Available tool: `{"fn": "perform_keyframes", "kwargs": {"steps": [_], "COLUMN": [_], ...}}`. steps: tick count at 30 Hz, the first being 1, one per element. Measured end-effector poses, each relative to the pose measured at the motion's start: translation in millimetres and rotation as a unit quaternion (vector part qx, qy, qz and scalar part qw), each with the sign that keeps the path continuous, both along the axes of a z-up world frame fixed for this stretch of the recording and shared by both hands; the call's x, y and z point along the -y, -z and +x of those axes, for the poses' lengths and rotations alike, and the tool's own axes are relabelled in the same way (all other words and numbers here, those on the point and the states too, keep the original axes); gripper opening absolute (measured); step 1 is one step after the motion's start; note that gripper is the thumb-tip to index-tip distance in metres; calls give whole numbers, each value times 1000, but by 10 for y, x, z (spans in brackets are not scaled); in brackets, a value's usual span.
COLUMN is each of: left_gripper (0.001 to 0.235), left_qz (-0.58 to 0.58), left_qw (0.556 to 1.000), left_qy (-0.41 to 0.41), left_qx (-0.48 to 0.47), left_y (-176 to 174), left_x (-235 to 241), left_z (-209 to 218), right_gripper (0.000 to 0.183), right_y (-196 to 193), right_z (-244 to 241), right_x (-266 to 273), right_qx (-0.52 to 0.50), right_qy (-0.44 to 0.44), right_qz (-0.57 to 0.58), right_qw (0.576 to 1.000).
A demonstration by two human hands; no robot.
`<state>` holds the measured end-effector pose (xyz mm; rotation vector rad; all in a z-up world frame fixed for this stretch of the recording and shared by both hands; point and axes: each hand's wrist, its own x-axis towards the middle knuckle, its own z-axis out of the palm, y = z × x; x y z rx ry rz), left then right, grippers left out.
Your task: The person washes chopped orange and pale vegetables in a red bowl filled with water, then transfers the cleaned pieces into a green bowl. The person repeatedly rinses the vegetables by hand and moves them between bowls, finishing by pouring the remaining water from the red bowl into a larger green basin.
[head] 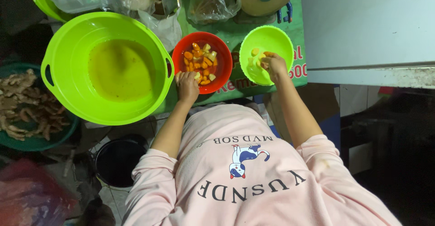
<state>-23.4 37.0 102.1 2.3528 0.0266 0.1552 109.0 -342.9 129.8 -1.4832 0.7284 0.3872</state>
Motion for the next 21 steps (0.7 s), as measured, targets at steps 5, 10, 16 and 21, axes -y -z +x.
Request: {"fn": "perform_keyframes", "kwargs": {"steps": [5,10,16,21], "left_gripper": [27,27,27,33], "left_qz": [1,4,-27,-79], "left_qw": [1000,1000,999,995], "left_qy": [-2,0,-20,-53], "left_qx": [9,7,5,14], "left_y": [-3,-8,54,137], "left_x": [-3,-4,22,157], "left_z": [2,6,13,90], "right_gripper": [40,39,34,45], "right_y": [236,188,-285,-507], "right_z": [-74,-120,-182,-372], "right_x": [262,262,-480,-1600], "right_qx": [-22,-28,303,288], "right_qy": [-3,3,-137,-412], "right_qz": [-80,-204,-397,-202], "right_qw": [997,979,856,841]}}
